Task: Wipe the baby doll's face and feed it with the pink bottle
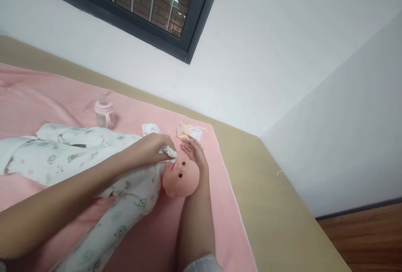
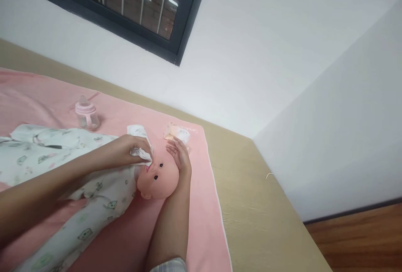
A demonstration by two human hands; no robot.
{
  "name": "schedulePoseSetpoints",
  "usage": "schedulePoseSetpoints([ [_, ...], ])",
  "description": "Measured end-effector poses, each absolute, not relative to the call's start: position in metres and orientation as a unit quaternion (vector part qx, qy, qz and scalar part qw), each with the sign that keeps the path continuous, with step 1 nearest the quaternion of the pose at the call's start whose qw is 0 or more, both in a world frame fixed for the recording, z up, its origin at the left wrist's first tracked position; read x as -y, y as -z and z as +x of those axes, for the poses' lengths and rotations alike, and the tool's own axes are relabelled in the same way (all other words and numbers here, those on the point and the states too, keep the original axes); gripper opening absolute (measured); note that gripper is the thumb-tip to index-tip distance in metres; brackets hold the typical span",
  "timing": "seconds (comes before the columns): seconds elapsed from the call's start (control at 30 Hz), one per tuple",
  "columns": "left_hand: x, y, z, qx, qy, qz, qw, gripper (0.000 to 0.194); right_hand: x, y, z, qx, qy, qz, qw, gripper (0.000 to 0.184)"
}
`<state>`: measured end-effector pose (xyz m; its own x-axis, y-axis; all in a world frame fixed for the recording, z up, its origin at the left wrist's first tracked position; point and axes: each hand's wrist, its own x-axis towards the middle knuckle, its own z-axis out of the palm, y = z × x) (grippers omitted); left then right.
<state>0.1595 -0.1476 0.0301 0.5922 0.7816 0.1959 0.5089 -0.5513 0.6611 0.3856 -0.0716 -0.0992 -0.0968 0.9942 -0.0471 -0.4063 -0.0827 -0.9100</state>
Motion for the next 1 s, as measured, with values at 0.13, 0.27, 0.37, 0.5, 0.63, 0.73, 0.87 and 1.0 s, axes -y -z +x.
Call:
schedulePoseSetpoints([
  [0.13, 0.154, -0.033, 0.163, -0.380, -0.203, 0.854, 0.290, 0.017, 0.071, 0.099, 0.386, 0.391, -0.633, -0.379, 0.550, 0.041],
  [0.27, 0.158, -0.033, 0.169, -0.382, -0.182, 0.860, 0.285, 0.015, 0.071, 0.097, 0.386, 0.396, -0.627, -0.387, 0.548, 0.049],
  [0.37, 0.157, -0.032, 0.170, -0.388, -0.191, 0.857, 0.280, 0.016, 0.071, 0.097, 0.386, 0.398, -0.626, -0.388, 0.547, 0.049],
  [0.5, 0.155, -0.027, 0.169, -0.397, -0.214, 0.847, 0.281, 0.017, 0.069, 0.100, 0.386, 0.398, -0.628, -0.388, 0.545, 0.043],
  [0.63, 0.154, -0.022, 0.170, -0.402, -0.255, 0.838, 0.268, 0.018, 0.069, 0.100, 0.386, 0.397, -0.628, -0.388, 0.545, 0.041],
  [0.73, 0.152, -0.018, 0.171, -0.405, -0.270, 0.834, 0.259, 0.018, 0.069, 0.099, 0.386, 0.397, -0.629, -0.390, 0.543, 0.040],
  [0.87, 0.150, -0.019, 0.168, -0.409, -0.271, 0.836, 0.243, 0.021, 0.070, 0.098, 0.386, 0.394, -0.633, -0.391, 0.540, 0.042],
  [1.0, 0.151, -0.031, 0.159, -0.406, -0.228, 0.845, 0.264, 0.021, 0.070, 0.097, 0.386, 0.388, -0.638, -0.386, 0.542, 0.039],
])
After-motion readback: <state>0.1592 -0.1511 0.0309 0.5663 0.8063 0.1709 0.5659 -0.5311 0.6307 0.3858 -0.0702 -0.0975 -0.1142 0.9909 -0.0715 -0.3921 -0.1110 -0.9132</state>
